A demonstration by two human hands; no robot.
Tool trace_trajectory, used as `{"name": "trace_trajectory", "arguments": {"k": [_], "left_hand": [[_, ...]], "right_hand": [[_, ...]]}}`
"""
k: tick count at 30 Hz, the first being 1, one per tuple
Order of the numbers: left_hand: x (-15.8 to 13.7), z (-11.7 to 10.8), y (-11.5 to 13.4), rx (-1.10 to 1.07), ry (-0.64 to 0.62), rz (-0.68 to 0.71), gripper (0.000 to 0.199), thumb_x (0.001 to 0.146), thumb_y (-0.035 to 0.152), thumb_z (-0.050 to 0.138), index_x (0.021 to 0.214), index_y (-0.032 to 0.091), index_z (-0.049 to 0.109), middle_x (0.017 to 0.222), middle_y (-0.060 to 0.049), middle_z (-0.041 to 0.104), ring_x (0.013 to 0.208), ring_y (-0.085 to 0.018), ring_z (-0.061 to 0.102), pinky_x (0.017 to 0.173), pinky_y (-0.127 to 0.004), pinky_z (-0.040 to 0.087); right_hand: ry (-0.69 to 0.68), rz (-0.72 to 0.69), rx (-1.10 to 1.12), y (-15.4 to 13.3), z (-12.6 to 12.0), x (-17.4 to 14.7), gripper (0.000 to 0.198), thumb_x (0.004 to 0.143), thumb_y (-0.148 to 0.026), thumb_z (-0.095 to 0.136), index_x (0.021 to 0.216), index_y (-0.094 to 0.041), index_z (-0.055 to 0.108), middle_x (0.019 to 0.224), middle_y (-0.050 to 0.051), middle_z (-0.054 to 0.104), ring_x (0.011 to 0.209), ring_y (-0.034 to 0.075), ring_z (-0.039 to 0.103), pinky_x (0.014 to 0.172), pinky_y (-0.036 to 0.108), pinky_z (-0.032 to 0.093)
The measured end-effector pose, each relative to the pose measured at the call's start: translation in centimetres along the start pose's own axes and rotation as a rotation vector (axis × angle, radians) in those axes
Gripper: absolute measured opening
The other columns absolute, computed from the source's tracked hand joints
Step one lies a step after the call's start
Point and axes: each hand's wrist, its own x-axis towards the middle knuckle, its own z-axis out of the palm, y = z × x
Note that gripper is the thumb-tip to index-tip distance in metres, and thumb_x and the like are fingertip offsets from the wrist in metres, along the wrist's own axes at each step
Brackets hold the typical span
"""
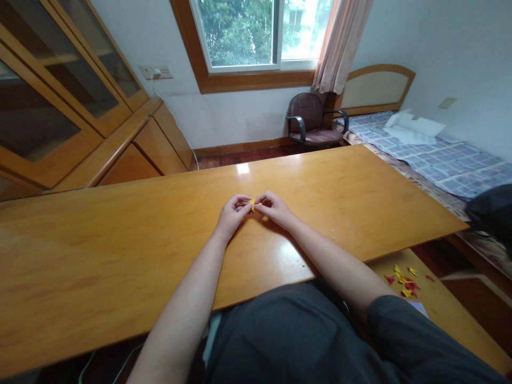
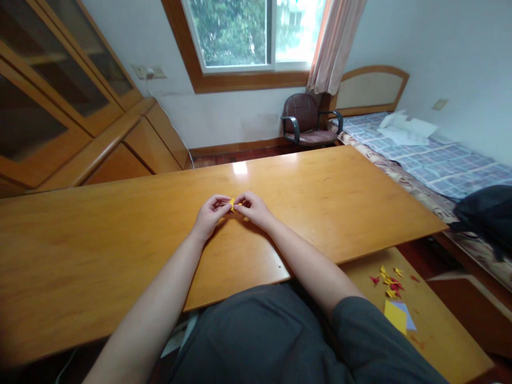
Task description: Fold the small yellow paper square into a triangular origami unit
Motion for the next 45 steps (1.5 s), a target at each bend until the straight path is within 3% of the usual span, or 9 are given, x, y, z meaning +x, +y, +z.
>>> {"name": "trace_trajectory", "arguments": {"k": [33,45], "left_hand": [[0.4,-0.4,-0.3,0.016,-0.010,-0.057,0.041,0.068,0.034,0.078,0.101,0.017,0.061,0.070,0.004,0.059,0.065,-0.012,0.060,0.068,-0.025,0.049],[0.3,-0.3,0.1,-0.010,0.014,-0.067,0.044,0.067,0.036,0.079,0.102,0.017,0.061,0.072,0.002,0.062,0.068,-0.013,0.063,0.069,-0.026,0.050]], "right_hand": [[0.040,0.079,0.209,0.9,0.1,0.4,0.037,0.072,-0.042,0.071,0.098,-0.017,0.061,0.077,-0.001,0.062,0.069,0.012,0.057,0.068,0.026,0.046],[0.012,0.132,0.114,0.6,-0.1,0.4,0.030,0.073,-0.044,0.069,0.082,-0.015,0.066,0.075,0.001,0.066,0.066,0.012,0.056,0.063,0.025,0.044]]}}
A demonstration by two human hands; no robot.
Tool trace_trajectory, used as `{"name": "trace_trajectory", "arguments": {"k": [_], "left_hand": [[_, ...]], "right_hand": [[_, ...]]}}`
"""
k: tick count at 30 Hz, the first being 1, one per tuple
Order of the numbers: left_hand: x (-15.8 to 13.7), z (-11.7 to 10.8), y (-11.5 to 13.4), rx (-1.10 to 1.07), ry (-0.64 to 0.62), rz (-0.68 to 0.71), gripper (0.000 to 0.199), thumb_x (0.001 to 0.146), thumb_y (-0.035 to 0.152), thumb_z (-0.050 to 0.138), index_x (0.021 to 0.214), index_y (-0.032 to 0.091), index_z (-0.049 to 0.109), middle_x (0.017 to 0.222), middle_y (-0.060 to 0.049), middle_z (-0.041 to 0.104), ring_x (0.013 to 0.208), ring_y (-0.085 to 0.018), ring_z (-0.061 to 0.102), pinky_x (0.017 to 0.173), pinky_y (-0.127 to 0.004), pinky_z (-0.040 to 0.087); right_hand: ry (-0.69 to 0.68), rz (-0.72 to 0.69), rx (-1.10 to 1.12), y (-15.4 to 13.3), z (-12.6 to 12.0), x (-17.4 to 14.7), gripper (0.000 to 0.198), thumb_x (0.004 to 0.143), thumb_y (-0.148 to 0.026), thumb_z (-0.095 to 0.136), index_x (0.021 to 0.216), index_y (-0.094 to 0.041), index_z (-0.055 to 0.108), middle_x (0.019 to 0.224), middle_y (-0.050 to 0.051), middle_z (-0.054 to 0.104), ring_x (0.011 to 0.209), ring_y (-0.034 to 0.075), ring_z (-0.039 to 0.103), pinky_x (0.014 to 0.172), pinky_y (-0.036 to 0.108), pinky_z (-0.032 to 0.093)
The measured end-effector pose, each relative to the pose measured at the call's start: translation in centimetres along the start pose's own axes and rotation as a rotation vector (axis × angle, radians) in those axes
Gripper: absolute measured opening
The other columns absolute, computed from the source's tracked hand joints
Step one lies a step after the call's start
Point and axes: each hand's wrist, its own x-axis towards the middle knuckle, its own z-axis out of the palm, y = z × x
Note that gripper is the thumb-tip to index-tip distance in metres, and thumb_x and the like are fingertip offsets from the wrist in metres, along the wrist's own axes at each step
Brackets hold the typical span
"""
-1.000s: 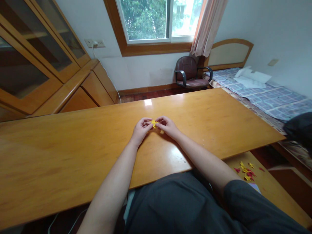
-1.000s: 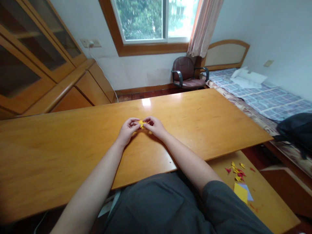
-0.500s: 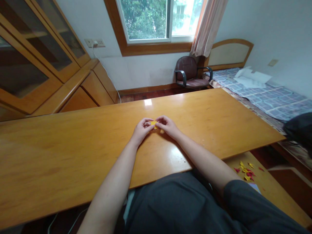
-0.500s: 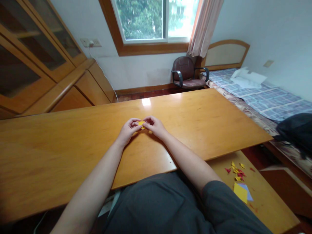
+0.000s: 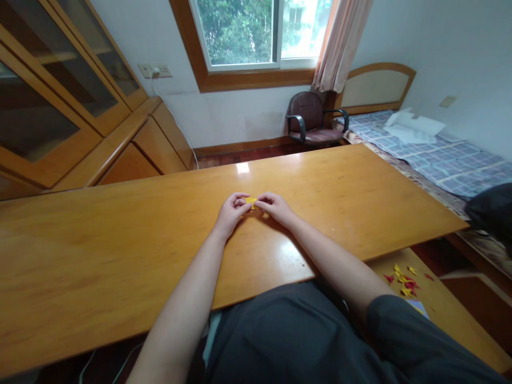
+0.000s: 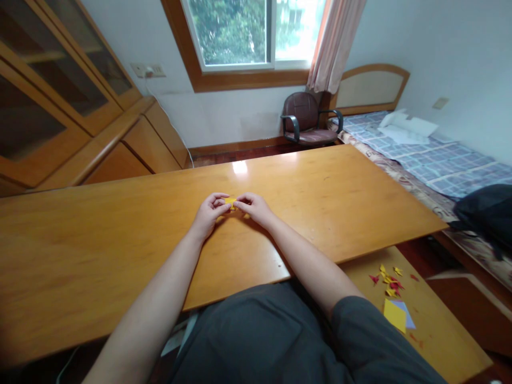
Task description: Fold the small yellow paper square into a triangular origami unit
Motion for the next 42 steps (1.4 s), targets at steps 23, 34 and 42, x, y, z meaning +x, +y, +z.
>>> {"name": "trace_trajectory", "arguments": {"k": [23,34,42], "left_hand": [[-0.04,0.02,-0.41,0.122,-0.019,0.019,0.036,0.068,0.035,0.078,0.096,0.017,0.064,0.070,0.003,0.060,0.066,-0.012,0.059,0.065,-0.023,0.046],[0.08,-0.09,-0.70,0.066,-0.019,-0.032,0.038,0.063,0.040,0.082,0.086,0.017,0.062,0.073,0.000,0.066,0.069,-0.016,0.066,0.066,-0.026,0.049],[-0.25,0.20,-0.15,0.099,-0.060,-0.069,0.043,0.064,0.048,0.080,0.086,0.015,0.063,0.076,-0.003,0.071,0.070,-0.016,0.067,0.067,-0.026,0.050]], "right_hand": [[0.006,-0.032,-0.040,-0.44,-0.07,-0.05,0.027,0.077,-0.043,0.064,0.075,-0.016,0.065,0.066,-0.002,0.059,0.062,0.012,0.051,0.060,0.024,0.040],[-0.009,-0.012,0.009,-0.40,-0.17,-0.05,0.030,0.075,-0.045,0.067,0.079,-0.015,0.065,0.068,-0.001,0.060,0.062,0.011,0.051,0.060,0.025,0.041],[0.034,-0.045,-0.040,0.19,-0.13,0.13,0.027,0.074,-0.042,0.066,0.076,-0.015,0.064,0.069,-0.001,0.061,0.064,0.012,0.054,0.063,0.025,0.043]]}}
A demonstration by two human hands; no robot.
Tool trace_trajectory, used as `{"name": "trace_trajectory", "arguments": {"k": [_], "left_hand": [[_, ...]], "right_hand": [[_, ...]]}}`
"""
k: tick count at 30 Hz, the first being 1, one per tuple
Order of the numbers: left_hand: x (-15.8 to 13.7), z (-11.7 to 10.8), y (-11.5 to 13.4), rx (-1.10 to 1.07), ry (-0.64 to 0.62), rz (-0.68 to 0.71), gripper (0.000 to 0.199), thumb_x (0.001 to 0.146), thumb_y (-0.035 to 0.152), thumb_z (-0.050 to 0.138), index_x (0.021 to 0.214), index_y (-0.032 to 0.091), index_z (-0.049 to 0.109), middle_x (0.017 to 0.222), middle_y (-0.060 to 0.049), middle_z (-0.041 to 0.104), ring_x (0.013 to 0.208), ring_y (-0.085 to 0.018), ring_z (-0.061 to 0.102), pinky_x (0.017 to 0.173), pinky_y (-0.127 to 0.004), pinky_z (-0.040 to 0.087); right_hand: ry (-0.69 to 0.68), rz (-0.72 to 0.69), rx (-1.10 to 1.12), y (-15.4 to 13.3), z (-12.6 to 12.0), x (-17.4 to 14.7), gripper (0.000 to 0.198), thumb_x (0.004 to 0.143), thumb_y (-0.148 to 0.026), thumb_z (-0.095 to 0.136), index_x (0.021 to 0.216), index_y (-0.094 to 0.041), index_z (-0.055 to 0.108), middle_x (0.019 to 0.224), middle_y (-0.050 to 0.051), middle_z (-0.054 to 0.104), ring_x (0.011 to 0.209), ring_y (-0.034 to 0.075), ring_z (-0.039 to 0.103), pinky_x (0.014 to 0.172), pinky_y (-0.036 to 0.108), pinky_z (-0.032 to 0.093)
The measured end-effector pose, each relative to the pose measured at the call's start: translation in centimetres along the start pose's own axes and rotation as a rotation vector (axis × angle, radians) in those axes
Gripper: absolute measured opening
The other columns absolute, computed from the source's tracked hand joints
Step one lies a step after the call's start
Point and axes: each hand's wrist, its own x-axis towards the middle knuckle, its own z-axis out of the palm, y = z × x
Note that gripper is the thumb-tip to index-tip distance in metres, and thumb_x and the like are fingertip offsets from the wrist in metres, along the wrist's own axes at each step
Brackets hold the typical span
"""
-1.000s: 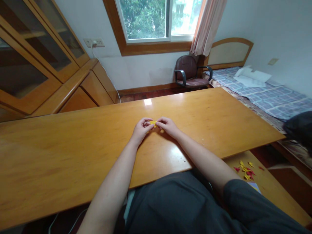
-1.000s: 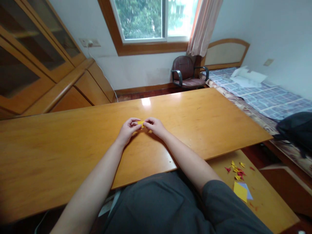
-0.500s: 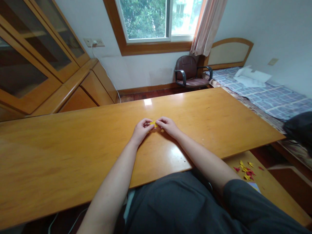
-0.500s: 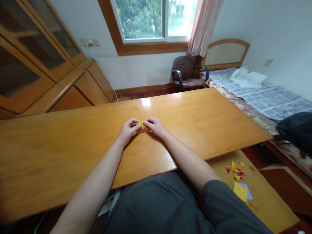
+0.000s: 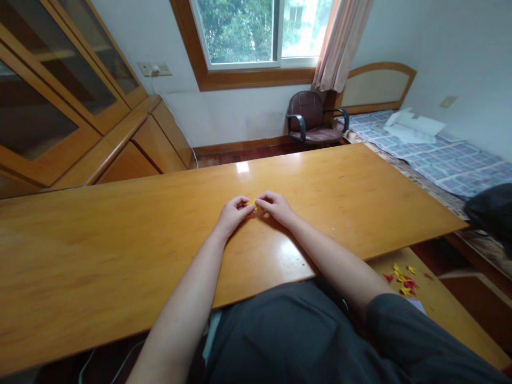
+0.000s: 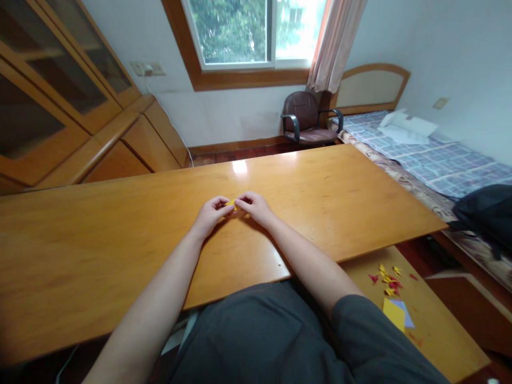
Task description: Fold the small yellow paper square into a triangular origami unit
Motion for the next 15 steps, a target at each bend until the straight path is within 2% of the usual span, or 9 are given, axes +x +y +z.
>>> {"name": "trace_trajectory", "arguments": {"k": [5,15], "left_hand": [[-0.40,0.11,0.71,0.018,-0.054,-0.071,0.041,0.067,0.051,0.077,0.081,0.015,0.064,0.068,-0.004,0.071,0.057,-0.013,0.061,0.056,-0.024,0.046],[-0.42,-0.03,0.85,-0.028,-0.049,-0.121,0.041,0.065,0.049,0.079,0.078,0.013,0.066,0.069,-0.006,0.072,0.058,-0.014,0.063,0.058,-0.025,0.048]], "right_hand": [[0.000,-0.017,-0.018,0.20,0.02,-0.09,0.027,0.076,-0.042,0.066,0.076,-0.016,0.064,0.070,0.000,0.061,0.065,0.012,0.055,0.063,0.025,0.044],[-0.051,0.014,0.034,0.06,-0.12,-0.07,0.029,0.075,-0.044,0.067,0.079,-0.015,0.066,0.071,0.001,0.064,0.066,0.013,0.056,0.064,0.026,0.045]]}}
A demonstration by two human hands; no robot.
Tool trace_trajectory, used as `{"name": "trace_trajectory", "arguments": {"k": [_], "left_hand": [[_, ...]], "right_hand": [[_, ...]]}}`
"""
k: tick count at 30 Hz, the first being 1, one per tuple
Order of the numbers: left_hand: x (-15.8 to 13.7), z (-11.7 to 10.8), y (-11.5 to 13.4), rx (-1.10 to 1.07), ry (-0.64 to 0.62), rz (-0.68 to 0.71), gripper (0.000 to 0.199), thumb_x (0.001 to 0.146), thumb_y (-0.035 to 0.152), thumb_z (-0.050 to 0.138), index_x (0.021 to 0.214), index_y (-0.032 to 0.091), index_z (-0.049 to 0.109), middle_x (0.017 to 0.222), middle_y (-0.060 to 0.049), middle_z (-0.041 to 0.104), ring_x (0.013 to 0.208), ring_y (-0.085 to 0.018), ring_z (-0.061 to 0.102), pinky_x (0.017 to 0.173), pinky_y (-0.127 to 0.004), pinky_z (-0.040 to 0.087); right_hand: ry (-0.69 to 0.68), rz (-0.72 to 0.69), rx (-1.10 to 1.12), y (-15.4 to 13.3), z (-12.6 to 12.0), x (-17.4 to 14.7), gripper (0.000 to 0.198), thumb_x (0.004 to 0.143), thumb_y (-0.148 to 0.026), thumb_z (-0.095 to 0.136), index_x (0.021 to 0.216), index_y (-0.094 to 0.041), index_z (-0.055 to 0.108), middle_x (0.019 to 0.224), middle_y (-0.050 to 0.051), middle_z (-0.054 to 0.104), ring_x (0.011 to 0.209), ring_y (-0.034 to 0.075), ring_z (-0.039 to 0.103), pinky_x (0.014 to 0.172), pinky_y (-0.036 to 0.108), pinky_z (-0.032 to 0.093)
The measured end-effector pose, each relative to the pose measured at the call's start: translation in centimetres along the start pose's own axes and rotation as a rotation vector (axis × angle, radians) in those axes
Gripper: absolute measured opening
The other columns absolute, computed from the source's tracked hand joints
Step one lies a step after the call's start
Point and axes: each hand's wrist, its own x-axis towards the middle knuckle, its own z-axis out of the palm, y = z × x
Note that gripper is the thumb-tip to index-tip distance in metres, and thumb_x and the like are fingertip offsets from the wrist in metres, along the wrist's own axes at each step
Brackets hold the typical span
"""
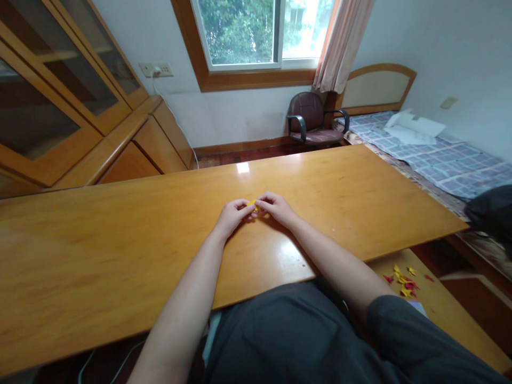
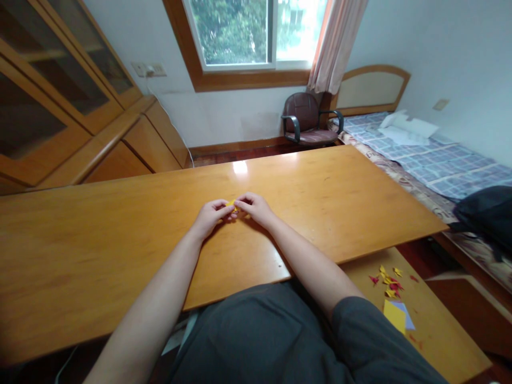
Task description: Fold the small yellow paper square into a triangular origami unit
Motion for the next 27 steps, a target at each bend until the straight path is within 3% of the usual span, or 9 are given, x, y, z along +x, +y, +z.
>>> {"name": "trace_trajectory", "arguments": {"k": [14,20,27], "left_hand": [[0.12,0.02,-0.13,-0.005,0.005,0.007,0.041,0.064,0.051,0.080,0.075,0.014,0.066,0.069,-0.006,0.072,0.061,-0.015,0.065,0.060,-0.026,0.051],[0.24,0.23,-0.15,-0.063,0.049,0.002,0.043,0.062,0.052,0.081,0.077,0.014,0.067,0.072,-0.007,0.073,0.066,-0.017,0.067,0.066,-0.029,0.054],[0.35,0.19,-0.36,-0.038,0.040,0.030,0.042,0.064,0.052,0.080,0.078,0.014,0.068,0.076,-0.007,0.073,0.067,-0.016,0.065,0.066,-0.027,0.052]], "right_hand": [[0.032,-0.016,-0.033,-0.22,0.13,-0.07,0.030,0.074,-0.046,0.068,0.077,-0.016,0.064,0.071,0.001,0.063,0.066,0.013,0.055,0.062,0.025,0.044],[0.124,-0.056,0.007,-0.28,0.31,-0.12,0.024,0.075,-0.041,0.069,0.080,-0.019,0.059,0.070,-0.003,0.058,0.062,0.011,0.051,0.059,0.024,0.040],[0.113,-0.096,-0.051,0.05,0.18,0.04,0.024,0.077,-0.040,0.067,0.088,-0.018,0.065,0.081,0.001,0.064,0.071,0.013,0.056,0.068,0.027,0.044]]}}
